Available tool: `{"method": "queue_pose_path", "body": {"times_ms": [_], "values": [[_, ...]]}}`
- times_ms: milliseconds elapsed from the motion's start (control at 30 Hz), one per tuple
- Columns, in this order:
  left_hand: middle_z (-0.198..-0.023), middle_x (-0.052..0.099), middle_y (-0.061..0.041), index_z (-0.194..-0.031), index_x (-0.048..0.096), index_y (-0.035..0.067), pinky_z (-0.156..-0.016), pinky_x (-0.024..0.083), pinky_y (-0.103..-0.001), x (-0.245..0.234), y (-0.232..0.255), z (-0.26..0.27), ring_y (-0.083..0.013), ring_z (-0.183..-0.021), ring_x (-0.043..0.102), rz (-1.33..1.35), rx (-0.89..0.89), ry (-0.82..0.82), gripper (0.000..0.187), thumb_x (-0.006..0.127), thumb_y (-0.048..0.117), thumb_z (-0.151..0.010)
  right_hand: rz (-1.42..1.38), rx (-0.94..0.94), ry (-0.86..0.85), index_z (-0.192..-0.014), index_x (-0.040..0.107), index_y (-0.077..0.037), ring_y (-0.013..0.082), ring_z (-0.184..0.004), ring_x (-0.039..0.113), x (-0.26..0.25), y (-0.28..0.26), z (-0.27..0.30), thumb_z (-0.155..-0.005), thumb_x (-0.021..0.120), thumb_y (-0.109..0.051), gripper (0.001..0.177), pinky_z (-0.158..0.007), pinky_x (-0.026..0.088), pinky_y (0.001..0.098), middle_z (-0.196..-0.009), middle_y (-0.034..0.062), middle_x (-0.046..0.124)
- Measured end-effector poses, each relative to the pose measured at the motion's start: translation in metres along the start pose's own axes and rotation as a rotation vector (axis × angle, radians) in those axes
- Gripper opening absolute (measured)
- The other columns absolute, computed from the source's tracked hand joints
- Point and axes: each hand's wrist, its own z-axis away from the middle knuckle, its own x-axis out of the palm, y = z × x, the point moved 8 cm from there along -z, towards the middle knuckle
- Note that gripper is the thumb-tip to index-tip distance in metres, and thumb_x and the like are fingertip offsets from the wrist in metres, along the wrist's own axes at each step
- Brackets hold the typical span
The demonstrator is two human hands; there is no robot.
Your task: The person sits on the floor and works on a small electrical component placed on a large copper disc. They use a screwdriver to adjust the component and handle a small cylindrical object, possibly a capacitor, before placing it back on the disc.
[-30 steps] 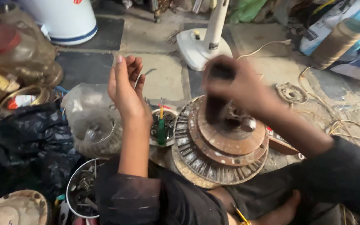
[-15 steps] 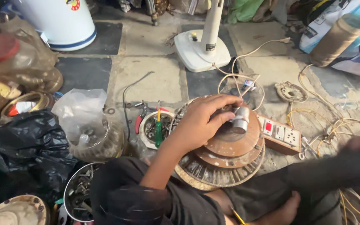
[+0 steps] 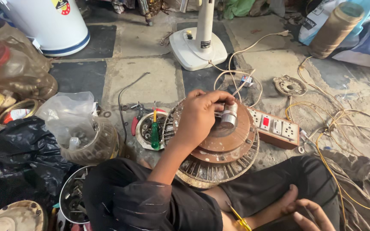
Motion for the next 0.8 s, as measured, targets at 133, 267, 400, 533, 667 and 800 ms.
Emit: {"method": "queue_pose_path", "body": {"times_ms": [133,267,400,533,667,800], "values": [[-0.101,0.078,-0.003,-0.106,0.073,0.011,-0.099,0.046,-0.031,0.001,0.011,0.006,-0.0124,-0.079,0.074,-0.153,0.095,0.046,0.034,0.049,-0.01,-0.095,-0.077,-0.055,-0.076,-0.122,0.06,-0.003,0.021,-0.108,0.072,0.013,0.007,0.0,-0.084,0.069,0.002,0.04,-0.099,0.051,0.0366,-0.106,0.016,0.077],[-0.096,0.078,-0.003,-0.103,0.072,0.012,-0.1,0.043,-0.035,0.001,0.021,0.007,-0.0132,-0.077,0.075,-0.245,0.163,0.104,0.029,0.052,-0.007,-0.095,0.249,0.1,0.098,-0.116,0.066,-0.003,0.021,-0.099,0.072,0.021,0.005,0.008,-0.075,0.083,0.004,0.045,-0.09,0.051,0.0333,-0.098,0.0142,0.075],[-0.095,0.077,0.0,-0.103,0.071,0.014,-0.096,0.043,-0.036,0.004,0.025,0.011,-0.0137,-0.079,0.075,-0.345,0.205,0.187,0.027,0.056,-0.005,-0.092,0.558,-0.148,0.156,-0.102,0.073,-0.006,0.0178,-0.092,0.077,0.078,-0.042,0.033,-0.061,0.09,-0.002,0.044,-0.089,0.054,0.0288,-0.089,0.0111,0.075],[-0.094,0.077,0.001,-0.102,0.07,0.016,-0.093,0.044,-0.036,0.005,0.028,0.012,-0.0123,-0.083,0.076,-0.373,0.193,0.242,0.026,0.061,-0.004,-0.088,0.478,-0.033,0.433,-0.11,0.072,-0.001,0.0245,-0.073,0.073,0.136,-0.084,0.038,-0.113,0.055,-0.015,0.022,-0.086,0.056,0.0318,-0.09,0.0119,0.073],[-0.092,0.077,0.003,-0.099,0.069,0.016,-0.093,0.045,-0.035,0.006,0.039,0.012,-0.0157,-0.085,0.074,-0.478,0.215,0.269,0.022,0.065,-0.003,-0.09,0.642,-0.502,-0.07,-0.11,0.073,-0.008,0.0099,-0.088,0.073,0.2,-0.206,0.029,-0.069,0.091,-0.014,0.045,-0.099,0.026,0.0333,-0.09,0.0022,0.074],[-0.093,0.077,0.0,-0.114,0.069,0.013,-0.088,0.049,-0.034,-0.001,0.034,0.003,-0.0141,-0.084,0.076,-0.337,0.139,0.205,0.029,0.068,0.002,-0.087,0.609,-0.523,0.096,-0.11,0.07,-0.004,0.0104,-0.089,0.068,0.215,-0.28,0.027,-0.072,0.084,-0.01,0.042,-0.082,0.053,0.0258,-0.094,0.004,0.074]]}}
